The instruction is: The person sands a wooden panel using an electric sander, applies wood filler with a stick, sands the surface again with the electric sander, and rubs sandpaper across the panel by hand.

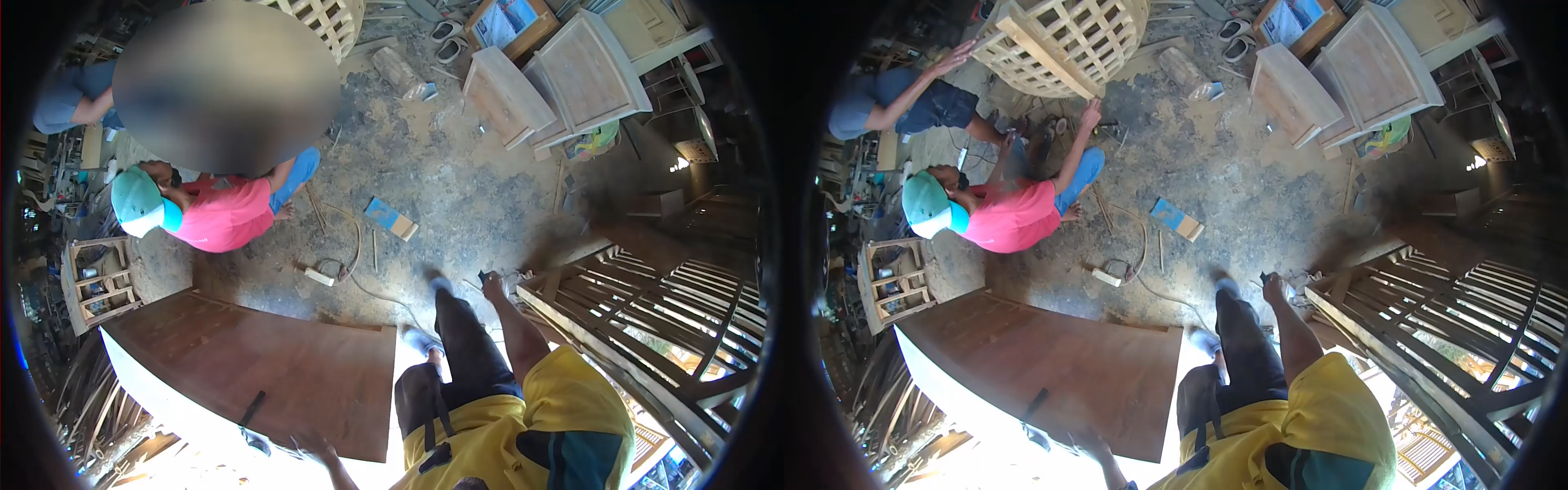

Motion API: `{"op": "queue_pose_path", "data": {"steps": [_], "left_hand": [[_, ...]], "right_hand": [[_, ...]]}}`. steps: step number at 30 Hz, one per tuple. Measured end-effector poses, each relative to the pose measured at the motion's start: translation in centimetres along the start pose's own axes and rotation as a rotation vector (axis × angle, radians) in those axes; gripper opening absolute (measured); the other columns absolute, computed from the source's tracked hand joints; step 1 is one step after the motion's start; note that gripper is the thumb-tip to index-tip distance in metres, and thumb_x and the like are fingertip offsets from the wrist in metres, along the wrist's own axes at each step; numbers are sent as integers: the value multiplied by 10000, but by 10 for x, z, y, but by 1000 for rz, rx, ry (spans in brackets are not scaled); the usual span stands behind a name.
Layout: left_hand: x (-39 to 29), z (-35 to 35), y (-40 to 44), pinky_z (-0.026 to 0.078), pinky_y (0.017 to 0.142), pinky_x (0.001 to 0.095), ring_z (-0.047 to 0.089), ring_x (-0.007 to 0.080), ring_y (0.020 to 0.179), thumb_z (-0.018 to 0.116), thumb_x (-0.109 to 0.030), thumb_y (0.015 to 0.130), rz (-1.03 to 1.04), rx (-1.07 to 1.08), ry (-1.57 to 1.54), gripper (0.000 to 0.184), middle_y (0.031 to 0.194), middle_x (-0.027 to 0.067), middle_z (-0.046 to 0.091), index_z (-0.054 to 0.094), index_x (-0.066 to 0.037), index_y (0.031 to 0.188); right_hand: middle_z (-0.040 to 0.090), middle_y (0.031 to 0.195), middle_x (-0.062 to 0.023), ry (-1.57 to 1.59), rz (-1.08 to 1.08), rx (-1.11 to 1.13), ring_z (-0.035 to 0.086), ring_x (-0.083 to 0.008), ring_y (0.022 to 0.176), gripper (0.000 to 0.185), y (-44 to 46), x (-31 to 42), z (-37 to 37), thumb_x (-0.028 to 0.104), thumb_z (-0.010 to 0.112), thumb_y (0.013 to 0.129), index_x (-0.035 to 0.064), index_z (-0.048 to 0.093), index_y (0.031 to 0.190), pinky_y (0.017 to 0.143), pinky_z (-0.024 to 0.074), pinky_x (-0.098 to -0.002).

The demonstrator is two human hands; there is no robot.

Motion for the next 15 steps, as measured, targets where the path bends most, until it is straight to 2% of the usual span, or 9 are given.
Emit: {"op": "queue_pose_path", "data": {"steps": [1, 3, 4, 5, 6, 8, 10, 12, 15], "left_hand": [[0, 1, 2, 527, 853, 568, 646, 428, 968, 655, -473, 1025, 4, -21, 36, 540, 1142, 221, 664, 665, 27, 1228], [2, 8, -3, 534, 920, 565, 660, 443, 1047, 673, -443, 1017, 9, -47, 112, 526, 1217, 229, 672, 659, 9, 1284], [3, 14, -5, 537, 954, 564, 667, 451, 1087, 682, -428, 1012, 12, -54, 152, 524, 1255, 233, 676, 656, 0, 1312], [26, 17, -3, 527, 1024, 546, 677, 407, 1163, 703, -376, 1012, -59, 102, 416, 530, 1388, 230, 645, 624, -1, 1378], [15, 20, 1, 525, 1027, 545, 672, 409, 1169, 705, -373, 1011, -106, 169, 486, 536, 1392, 234, 640, 616, 1, 1385], [-34, 43, 4, 521, 1035, 542, 663, 414, 1182, 708, -368, 1010, -134, 238, 524, 549, 1400, 243, 630, 601, 5, 1399], [-93, 79, 5, 517, 1042, 540, 654, 419, 1196, 711, -362, 1009, -127, 262, 474, 562, 1408, 252, 620, 585, 8, 1412], [-148, 109, 7, 512, 1050, 537, 645, 424, 1209, 715, -357, 1008, -119, 333, 456, 576, 1416, 261, 610, 570, 12, 1426], [-220, 161, 5, 506, 1061, 534, 632, 431, 1228, 720, -348, 1006, -151, 469, 431, 599, 1428, 274, 594, 546, 18, 1446]], "right_hand": [[761, 941, -255, 131, 60, -36, 756, -391, 782, 201, 41, -21, 27, 186, 631, 968, 95, 735, 1114, 684, 569, -523], [767, 994, -243, -56, -60, -48, 756, -430, 890, 229, 58, 84, -64, 236, 665, 982, 86, 733, 1141, 750, 579, -539], [766, 1006, -247, 47, -47, 14, 748, -441, 930, 259, 94, 105, -67, 273, 679, 989, 89, 732, 1164, 791, 575, -551], [765, 1019, -251, 149, -27, 74, 741, -452, 971, 292, 133, 119, -66, 309, 692, 995, 92, 731, 1186, 832, 570, -563], [756, 1070, -259, 103, -61, 148, 724, -460, 1029, 326, 167, 145, -74, 332, 702, 996, 93, 720, 1217, 887, 559, -568], [747, 1120, -267, 51, -92, 228, 706, -469, 1087, 362, 232, 202, -88, 354, 713, 997, 94, 710, 1249, 942, 548, -572], [679, 1292, -294, -153, -180, 93, 638, -497, 1220, 451, 313, 246, -90, 385, 708, 1001, 79, 658, 1328, 1039, 512, -579], [578, 1444, -290, -240, -182, 115, 542, -501, 1346, 508, 413, 262, -65, 368, 699, 1004, 71, 596, 1403, 1076, 485, -603], [549, 1485, -220, -423, -326, 99, 517, -428, 1396, 462, 541, 295, -44, 272, 635, 986, 93, 603, 1410, 1115, 459, -579]]}}
Point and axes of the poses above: each hand's wrist, its own y-axis towards the middle knuckle, its own z-axis out of the palm, x = y × z, the point moved 1 cm from there along y, towards the middle knuckle
